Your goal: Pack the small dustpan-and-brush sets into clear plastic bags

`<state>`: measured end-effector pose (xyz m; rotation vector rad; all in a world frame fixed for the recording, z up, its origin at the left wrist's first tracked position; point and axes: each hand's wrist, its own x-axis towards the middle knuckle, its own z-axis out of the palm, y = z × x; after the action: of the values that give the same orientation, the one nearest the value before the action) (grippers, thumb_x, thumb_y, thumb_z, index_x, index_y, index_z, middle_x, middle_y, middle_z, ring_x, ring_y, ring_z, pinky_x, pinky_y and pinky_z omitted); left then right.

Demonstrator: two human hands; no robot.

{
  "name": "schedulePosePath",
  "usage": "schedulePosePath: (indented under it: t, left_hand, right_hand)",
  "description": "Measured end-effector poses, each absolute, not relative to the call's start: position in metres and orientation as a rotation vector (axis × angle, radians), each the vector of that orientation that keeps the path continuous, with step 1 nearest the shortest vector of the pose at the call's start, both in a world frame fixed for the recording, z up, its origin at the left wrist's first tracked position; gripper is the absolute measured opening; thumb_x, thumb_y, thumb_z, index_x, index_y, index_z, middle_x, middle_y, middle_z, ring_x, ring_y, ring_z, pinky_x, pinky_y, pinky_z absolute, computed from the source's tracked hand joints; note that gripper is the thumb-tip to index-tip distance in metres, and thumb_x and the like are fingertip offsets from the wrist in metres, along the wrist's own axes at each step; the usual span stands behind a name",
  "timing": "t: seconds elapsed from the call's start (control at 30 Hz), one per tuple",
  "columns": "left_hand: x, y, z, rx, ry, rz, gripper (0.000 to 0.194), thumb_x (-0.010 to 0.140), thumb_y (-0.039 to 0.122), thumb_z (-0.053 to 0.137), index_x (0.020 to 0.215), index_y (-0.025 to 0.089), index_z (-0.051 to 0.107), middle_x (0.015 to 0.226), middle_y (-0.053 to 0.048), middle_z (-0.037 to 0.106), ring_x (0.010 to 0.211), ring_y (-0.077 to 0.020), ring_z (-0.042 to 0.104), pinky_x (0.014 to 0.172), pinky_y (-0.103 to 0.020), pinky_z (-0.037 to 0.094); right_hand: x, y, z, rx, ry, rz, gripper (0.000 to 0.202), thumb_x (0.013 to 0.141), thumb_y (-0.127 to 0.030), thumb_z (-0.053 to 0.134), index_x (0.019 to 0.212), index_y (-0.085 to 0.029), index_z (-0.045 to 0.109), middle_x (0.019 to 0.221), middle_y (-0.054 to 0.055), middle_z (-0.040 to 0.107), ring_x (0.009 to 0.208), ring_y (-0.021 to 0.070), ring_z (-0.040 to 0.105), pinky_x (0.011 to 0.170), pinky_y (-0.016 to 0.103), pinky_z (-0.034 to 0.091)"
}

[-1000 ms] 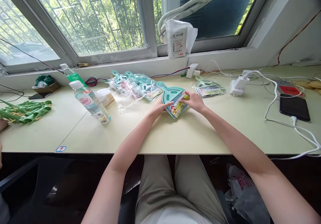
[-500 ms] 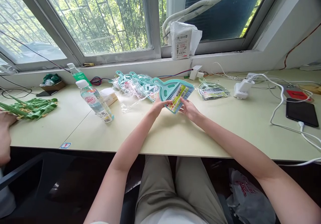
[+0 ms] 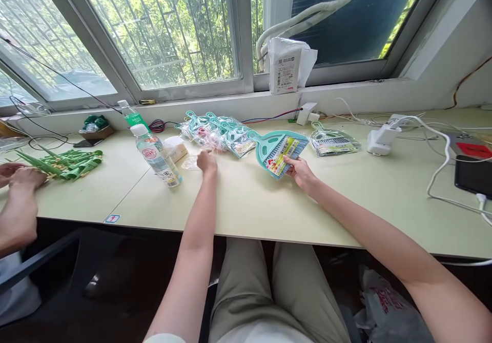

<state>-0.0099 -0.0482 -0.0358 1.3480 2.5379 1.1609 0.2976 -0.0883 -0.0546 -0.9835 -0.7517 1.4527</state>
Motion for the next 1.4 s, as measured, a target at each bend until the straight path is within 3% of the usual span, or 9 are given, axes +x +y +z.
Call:
schedulePosePath:
  t: [0.17, 0.3, 0.43, 0.57, 0.77, 1.07, 1.2, 1.3, 1.4]
  left_hand:
    - [0.023, -0.054, -0.021, 1.608, 2.242, 1.548, 0.035, 0.094, 0.019, 0.044, 0.118, 0.022, 0.069, 0.116, -0.011, 0.071, 0.110, -0.0279, 0.064, 0.096, -0.039, 0.046]
    - [0.084, -0.062, -0.027, 1.964, 1.874, 1.310, 0.029, 0.091, 0.024, 0.052, 0.114, 0.026, 0.071, 0.116, -0.009, 0.071, 0.109, -0.0299, 0.064, 0.098, -0.042, 0.044]
    - [0.108, -0.064, -0.050, 2.036, 1.794, 0.944, 0.016, 0.077, 0.027, 0.070, 0.092, 0.022, 0.077, 0.095, -0.012, 0.073, 0.107, -0.0351, 0.064, 0.100, -0.044, 0.042]
    - [0.090, -0.060, -0.052, 1.859, 1.824, 1.171, 0.019, 0.079, 0.025, 0.067, 0.096, 0.027, 0.075, 0.102, -0.007, 0.074, 0.108, -0.0315, 0.064, 0.098, -0.041, 0.043]
    - [0.075, -0.054, -0.039, 1.662, 1.826, 1.423, 0.022, 0.089, 0.034, 0.059, 0.104, 0.025, 0.072, 0.107, -0.007, 0.074, 0.107, -0.0259, 0.066, 0.099, -0.038, 0.044]
    - [0.108, -0.076, -0.034, 1.718, 1.422, 1.661, 0.023, 0.090, 0.031, 0.056, 0.107, 0.029, 0.072, 0.136, -0.003, 0.061, 0.135, -0.0265, 0.044, 0.117, -0.045, 0.027]
    - [0.124, -0.089, -0.022, 1.844, 1.176, 1.517, 0.016, 0.081, 0.032, 0.070, 0.097, 0.031, 0.074, 0.128, -0.002, 0.065, 0.139, -0.0286, 0.037, 0.122, -0.051, 0.013]
    - [0.129, -0.096, -0.011, 1.876, 1.112, 1.452, 0.032, 0.075, 0.035, 0.077, 0.106, 0.031, 0.071, 0.132, -0.003, 0.062, 0.142, -0.0308, 0.034, 0.121, -0.053, 0.014]
    - [0.119, -0.093, -0.004, 1.575, 1.243, 1.719, 0.058, 0.078, 0.044, 0.073, 0.132, 0.032, 0.055, 0.147, -0.006, 0.048, 0.148, -0.0285, 0.024, 0.119, -0.049, 0.023]
  right_hand:
    - [0.300, -0.089, -0.042, -0.869, -0.809, 1.379, 0.017, 0.078, -0.019, 0.071, 0.093, -0.021, 0.065, 0.089, 0.002, 0.076, 0.086, 0.0206, 0.073, 0.076, 0.036, 0.064]
    - [0.316, -0.084, -0.021, -0.750, -0.932, 1.304, 0.024, 0.076, -0.024, 0.073, 0.100, -0.023, 0.068, 0.100, 0.002, 0.076, 0.100, 0.0240, 0.071, 0.083, 0.038, 0.062]
    - [0.347, -0.076, -0.009, -0.898, -1.165, 1.508, 0.027, 0.070, -0.017, 0.078, 0.095, -0.019, 0.071, 0.095, 0.007, 0.077, 0.090, 0.0267, 0.073, 0.076, 0.039, 0.062]
    - [0.371, -0.067, -0.014, -1.177, -1.250, 1.684, 0.022, 0.072, -0.010, 0.076, 0.093, -0.015, 0.073, 0.090, 0.011, 0.077, 0.078, 0.0239, 0.074, 0.070, 0.037, 0.063]
    - [0.371, -0.054, -0.032, -1.250, -1.025, 1.562, 0.017, 0.077, -0.002, 0.067, 0.090, -0.013, 0.071, 0.085, 0.009, 0.077, 0.070, 0.0189, 0.073, 0.073, 0.035, 0.063]
    - [0.321, -0.072, -0.042, -0.972, -0.948, 1.490, 0.014, 0.074, -0.011, 0.075, 0.084, -0.017, 0.070, 0.087, 0.007, 0.077, 0.079, 0.0218, 0.074, 0.077, 0.039, 0.064]
    - [0.307, -0.079, -0.045, -0.897, -0.976, 1.459, 0.022, 0.068, -0.019, 0.083, 0.086, -0.016, 0.070, 0.089, 0.008, 0.077, 0.083, 0.0246, 0.075, 0.083, 0.044, 0.063]
    - [0.305, -0.081, -0.046, -0.850, -0.969, 1.433, 0.026, 0.067, -0.023, 0.084, 0.087, -0.017, 0.070, 0.091, 0.007, 0.077, 0.088, 0.0248, 0.074, 0.085, 0.043, 0.062]
    - [0.304, -0.083, -0.044, -0.797, -0.930, 1.373, 0.025, 0.067, -0.027, 0.083, 0.087, -0.019, 0.070, 0.097, 0.006, 0.077, 0.095, 0.0240, 0.072, 0.088, 0.041, 0.061]
